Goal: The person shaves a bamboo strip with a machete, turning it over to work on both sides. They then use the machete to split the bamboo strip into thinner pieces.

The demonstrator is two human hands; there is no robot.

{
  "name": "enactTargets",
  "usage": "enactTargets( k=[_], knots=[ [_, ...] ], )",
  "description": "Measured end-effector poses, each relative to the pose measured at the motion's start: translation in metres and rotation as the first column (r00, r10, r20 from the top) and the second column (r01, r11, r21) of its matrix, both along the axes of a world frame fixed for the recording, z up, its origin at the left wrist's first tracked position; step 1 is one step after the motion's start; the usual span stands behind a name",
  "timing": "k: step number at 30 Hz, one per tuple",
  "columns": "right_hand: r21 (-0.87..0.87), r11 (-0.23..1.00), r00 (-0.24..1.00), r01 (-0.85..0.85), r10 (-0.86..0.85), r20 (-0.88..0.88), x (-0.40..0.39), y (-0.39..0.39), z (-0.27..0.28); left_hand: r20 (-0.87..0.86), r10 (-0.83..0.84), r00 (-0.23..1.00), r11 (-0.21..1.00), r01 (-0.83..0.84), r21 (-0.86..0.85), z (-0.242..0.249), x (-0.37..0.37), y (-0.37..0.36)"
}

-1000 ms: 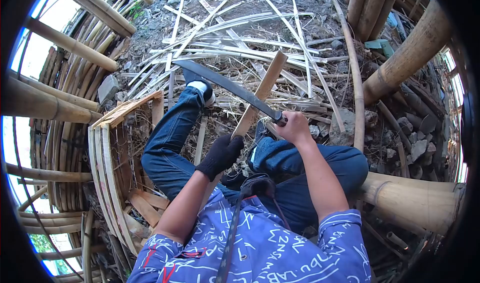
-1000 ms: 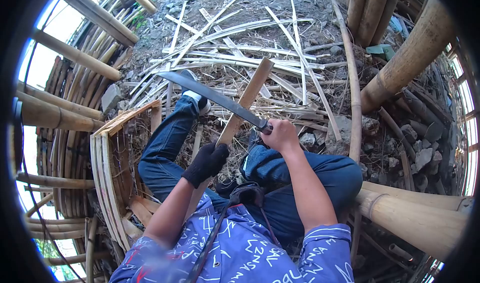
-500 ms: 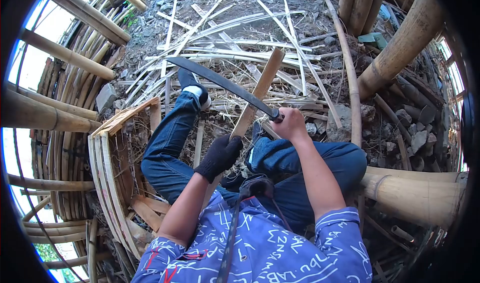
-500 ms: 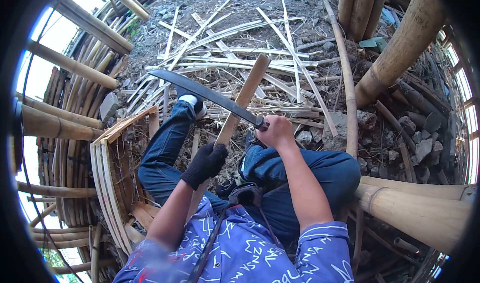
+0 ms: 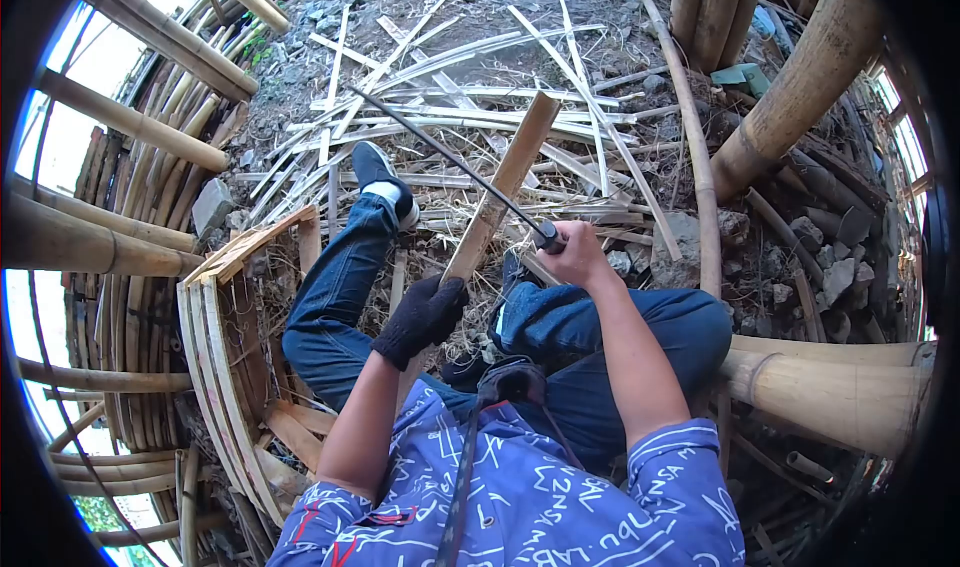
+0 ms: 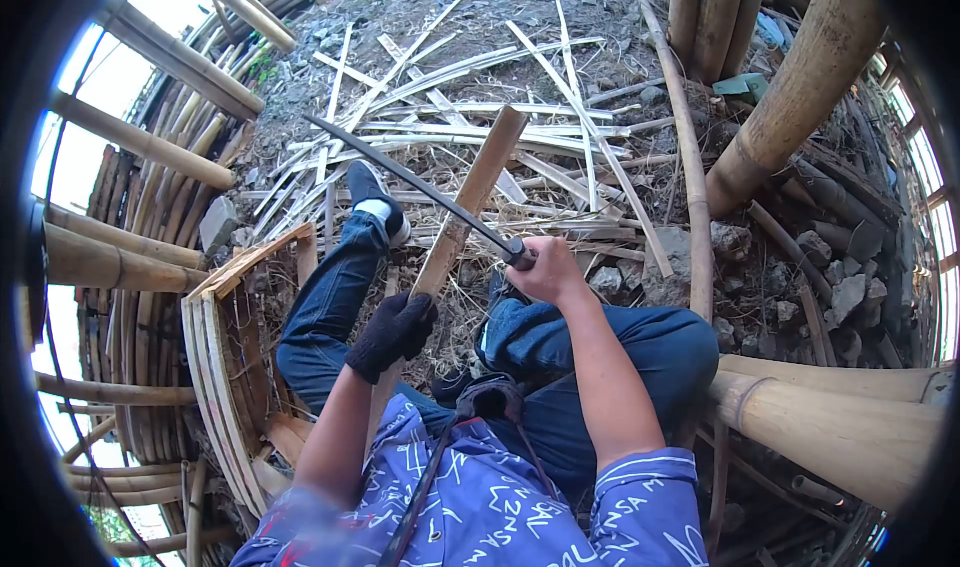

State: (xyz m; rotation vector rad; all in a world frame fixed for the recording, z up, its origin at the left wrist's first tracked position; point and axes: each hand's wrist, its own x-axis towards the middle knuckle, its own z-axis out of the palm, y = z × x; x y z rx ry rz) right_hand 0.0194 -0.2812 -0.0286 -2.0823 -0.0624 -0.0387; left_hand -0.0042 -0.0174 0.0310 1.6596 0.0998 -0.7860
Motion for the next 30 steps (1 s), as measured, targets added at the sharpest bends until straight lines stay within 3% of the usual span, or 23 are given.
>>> enactTargets(
  k=[4, 7, 8, 11, 12, 13, 14, 16, 18, 20, 21, 23, 27, 28, 30],
  knots=[
    [0.174, 0.982, 0.995, 0.077, -0.086, 0.043, -0.008, 0.009, 0.02, -0.002, 0.01, 1.0, 1.0, -0.01, 0.0, 0.01, 0.004, 0.007],
    [0.179, 0.981, 0.984, 0.069, -0.096, 0.149, -0.004, 0.004, 0.014, 0.013, 0.036, 0.999, 0.999, -0.036, -0.01, 0.014, 0.006, 0.014],
    [0.279, 0.957, 0.997, 0.073, -0.075, -0.003, -0.003, 0.002, 0.01, 0.02, 0.041, 0.999, 0.999, -0.041, -0.016, 0.015, 0.005, 0.015],
    [0.428, 0.9, 0.995, 0.084, -0.055, -0.08, -0.006, -0.001, 0.001, -0.012, 0.048, 0.999, 0.999, -0.048, 0.003, 0.015, 0.005, 0.015],
    [0.414, 0.9, 0.984, 0.136, -0.073, -0.165, -0.008, 0.002, 0.015, -0.012, 0.052, 0.999, 0.999, -0.052, -0.007, 0.017, 0.005, 0.013],
    [0.403, 0.906, 0.984, 0.129, -0.067, -0.164, -0.01, -0.001, 0.021, 0.035, -0.002, 0.999, 0.996, -0.001, 0.088, 0.02, 0.003, 0.01],
    [0.284, 0.941, 0.979, 0.185, -0.152, -0.134, -0.011, -0.002, 0.026, 0.077, -0.057, 0.995, 0.982, 0.042, 0.185, 0.024, 0.0, 0.009],
    [0.106, 0.951, 0.952, 0.292, -0.277, -0.133, -0.01, -0.005, 0.055, 0.102, -0.063, 0.993, 0.977, 0.04, 0.211, 0.03, -0.002, 0.008],
    [0.029, 0.945, 0.945, 0.327, -0.326, -0.023, -0.008, -0.013, 0.057, 0.169, -0.111, 0.979, 0.957, 0.06, 0.283, 0.031, -0.007, 0.008],
    [0.015, 0.918, 0.917, 0.397, -0.398, 0.036, -0.008, -0.012, 0.068, 0.221, -0.11, 0.969, 0.972, 0.059, 0.228, 0.031, -0.012, 0.007],
    [-0.006, 0.925, 0.924, 0.38, -0.379, 0.037, -0.011, -0.012, 0.073, 0.271, -0.13, 0.954, 0.977, 0.076, 0.199, 0.031, -0.016, 0.007],
    [-0.142, 0.937, 0.935, 0.32, -0.289, 0.204, -0.019, -0.011, 0.079, 0.291, -0.151, 0.945, 0.972, 0.088, 0.22, 0.034, -0.016, 0.005],
    [-0.246, 0.94, 0.969, 0.238, -0.213, 0.123, -0.026, -0.022, 0.088, 0.104, -0.14, 0.985, 0.986, 0.128, 0.108, 0.044, -0.011, 0.005],
    [-0.19, 0.918, 0.937, 0.348, -0.336, 0.093, -0.023, -0.02, 0.07, 0.001, -0.138, 0.99, 0.99, 0.138, 0.021, 0.041, -0.017, 0.005],
    [-0.28, 0.914, 0.955, 0.292, -0.267, 0.127, -0.033, -0.009, 0.071, -0.031, -0.122, 0.992, 0.991, 0.124, 0.055, 0.05, -0.014, 0.003]
  ],
)
